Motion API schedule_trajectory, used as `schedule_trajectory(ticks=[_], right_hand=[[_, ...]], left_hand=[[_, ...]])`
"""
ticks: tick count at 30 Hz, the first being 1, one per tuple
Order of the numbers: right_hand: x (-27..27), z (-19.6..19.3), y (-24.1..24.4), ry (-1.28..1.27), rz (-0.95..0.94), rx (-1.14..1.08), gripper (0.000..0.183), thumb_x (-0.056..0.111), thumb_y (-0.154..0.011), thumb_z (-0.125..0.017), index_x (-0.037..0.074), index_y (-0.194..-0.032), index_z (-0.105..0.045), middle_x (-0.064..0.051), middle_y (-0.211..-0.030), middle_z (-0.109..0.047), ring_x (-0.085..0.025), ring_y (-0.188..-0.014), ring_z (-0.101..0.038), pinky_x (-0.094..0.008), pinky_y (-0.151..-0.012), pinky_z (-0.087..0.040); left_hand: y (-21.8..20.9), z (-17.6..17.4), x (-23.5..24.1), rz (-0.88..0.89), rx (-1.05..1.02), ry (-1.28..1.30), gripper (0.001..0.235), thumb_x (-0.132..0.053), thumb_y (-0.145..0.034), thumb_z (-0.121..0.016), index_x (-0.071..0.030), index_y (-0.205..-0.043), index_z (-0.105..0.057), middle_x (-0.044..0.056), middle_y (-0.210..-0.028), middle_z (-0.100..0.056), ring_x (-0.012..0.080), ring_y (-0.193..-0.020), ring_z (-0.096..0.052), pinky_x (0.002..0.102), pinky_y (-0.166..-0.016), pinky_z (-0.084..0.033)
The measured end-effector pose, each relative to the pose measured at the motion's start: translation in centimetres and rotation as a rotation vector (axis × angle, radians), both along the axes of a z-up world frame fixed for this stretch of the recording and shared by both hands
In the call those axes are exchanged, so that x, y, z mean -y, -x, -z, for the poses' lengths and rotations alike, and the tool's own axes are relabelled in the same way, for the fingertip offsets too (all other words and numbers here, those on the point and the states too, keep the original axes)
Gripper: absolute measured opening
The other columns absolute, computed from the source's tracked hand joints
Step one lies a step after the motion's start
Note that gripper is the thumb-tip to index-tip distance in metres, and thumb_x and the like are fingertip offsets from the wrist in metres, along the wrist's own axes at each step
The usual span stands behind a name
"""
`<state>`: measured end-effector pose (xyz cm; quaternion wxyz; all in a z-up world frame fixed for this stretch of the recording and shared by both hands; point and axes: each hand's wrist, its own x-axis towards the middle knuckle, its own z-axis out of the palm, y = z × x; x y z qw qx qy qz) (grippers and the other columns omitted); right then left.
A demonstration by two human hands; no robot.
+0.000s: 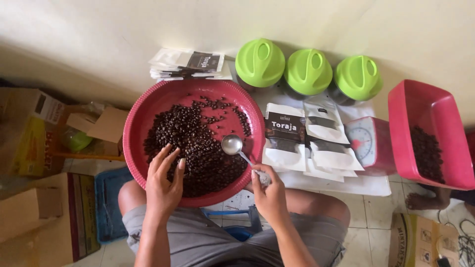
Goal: Transferring roasted coffee beans from a bowl into small bags using a spoon for packaging.
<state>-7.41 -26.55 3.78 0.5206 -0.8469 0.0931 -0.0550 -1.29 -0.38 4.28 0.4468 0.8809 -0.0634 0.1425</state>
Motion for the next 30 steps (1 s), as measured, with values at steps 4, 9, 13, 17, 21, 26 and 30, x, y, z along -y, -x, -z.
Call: schedule_trajectory(ticks=[4, 9, 13, 17, 21, 26, 30], right_hand=[[0.4, -1.3, -0.2, 0.325, -0.035, 0.303, 0.027, 0.018, -0.094, -0.070, 0.006, -0.117, -0.065, -0.013, -0.111, -0.062, -0.027, -0.106, -0.064, -0.036, -0.091, -0.056], [2.1, -2.8, 0.3, 0.484, 0.069, 0.174, 0.051, 0.024, -0.084, -0.080, 0.002, -0.126, -0.061, -0.017, -0.123, -0.057, -0.005, -0.044, -0.044, -0.020, -0.035, -0.043], [2.5, -6.5, -0.6, 0.536, 0.070, 0.178, 0.047, 0.030, -0.083, -0.079, 0.007, -0.121, -0.063, -0.012, -0.120, -0.061, -0.009, -0.051, -0.046, -0.023, -0.045, -0.046], [0.6, -9.9, -4.5, 0.530, -0.089, 0.376, 0.028, 0.016, -0.093, -0.072, 0.005, -0.117, -0.065, -0.012, -0.116, -0.062, -0.011, -0.055, -0.050, -0.026, -0.059, -0.048], [-2.8, -8.9, -11.9, 0.600, -0.259, 0.551, 0.028, 0.023, -0.089, -0.083, 0.003, -0.105, -0.072, -0.014, -0.103, -0.070, -0.036, -0.100, -0.071, -0.042, -0.077, -0.059], [-6.0, -6.2, -21.3, 0.736, -0.369, 0.125, 0.044, 0.028, -0.099, -0.061, 0.006, -0.136, -0.052, -0.017, -0.144, -0.048, -0.037, -0.102, -0.070, -0.047, -0.077, -0.062], [-7.0, -4.0, -26.4, 0.780, -0.333, -0.034, 0.066, 0.001, -0.099, -0.050, 0.000, -0.158, -0.022, -0.020, -0.168, -0.018, -0.018, -0.070, -0.068, -0.023, -0.044, -0.050]], left_hand=[[-0.3, 0.1, -0.1, -0.003, -0.020, 0.002, 0.039, -0.024, -0.101, -0.060, -0.003, -0.134, -0.065, 0.020, -0.146, -0.057, 0.0355, -0.136, -0.052, 0.051, -0.112, -0.043], [-0.8, 0.8, -0.5, 0.006, 0.016, -0.004, 0.037, -0.023, -0.100, -0.061, -0.005, -0.132, -0.066, 0.019, -0.145, -0.058, 0.0370, -0.136, -0.054, 0.053, -0.113, -0.039], [-0.8, 0.4, -0.9, 0.001, 0.002, 0.034, 0.037, -0.025, -0.101, -0.060, -0.007, -0.133, -0.066, 0.017, -0.146, -0.058, 0.0365, -0.138, -0.052, 0.055, -0.115, -0.037], [-1.0, 0.4, -1.0, 0.005, 0.038, 0.038, 0.037, -0.026, -0.101, -0.060, -0.006, -0.132, -0.066, 0.017, -0.143, -0.060, 0.0360, -0.135, -0.055, 0.052, -0.113, -0.040], [-0.9, 0.6, -0.6, -0.044, 0.009, -0.119, 0.037, -0.034, -0.096, -0.070, -0.013, -0.126, -0.072, 0.018, -0.132, -0.066, 0.0417, -0.128, -0.060, 0.061, -0.107, -0.043], [-0.7, 1.3, -0.3, -0.070, -0.026, -0.240, 0.043, -0.042, -0.096, -0.064, -0.016, -0.131, -0.068, 0.015, -0.140, -0.062, 0.0349, -0.134, -0.056, 0.053, -0.110, -0.041], [-0.7, 1.5, -0.5, -0.045, -0.004, -0.183, 0.044, -0.039, -0.098, -0.061, -0.012, -0.133, -0.065, 0.017, -0.144, -0.059, 0.0345, -0.136, -0.053, 0.049, -0.113, -0.040]])
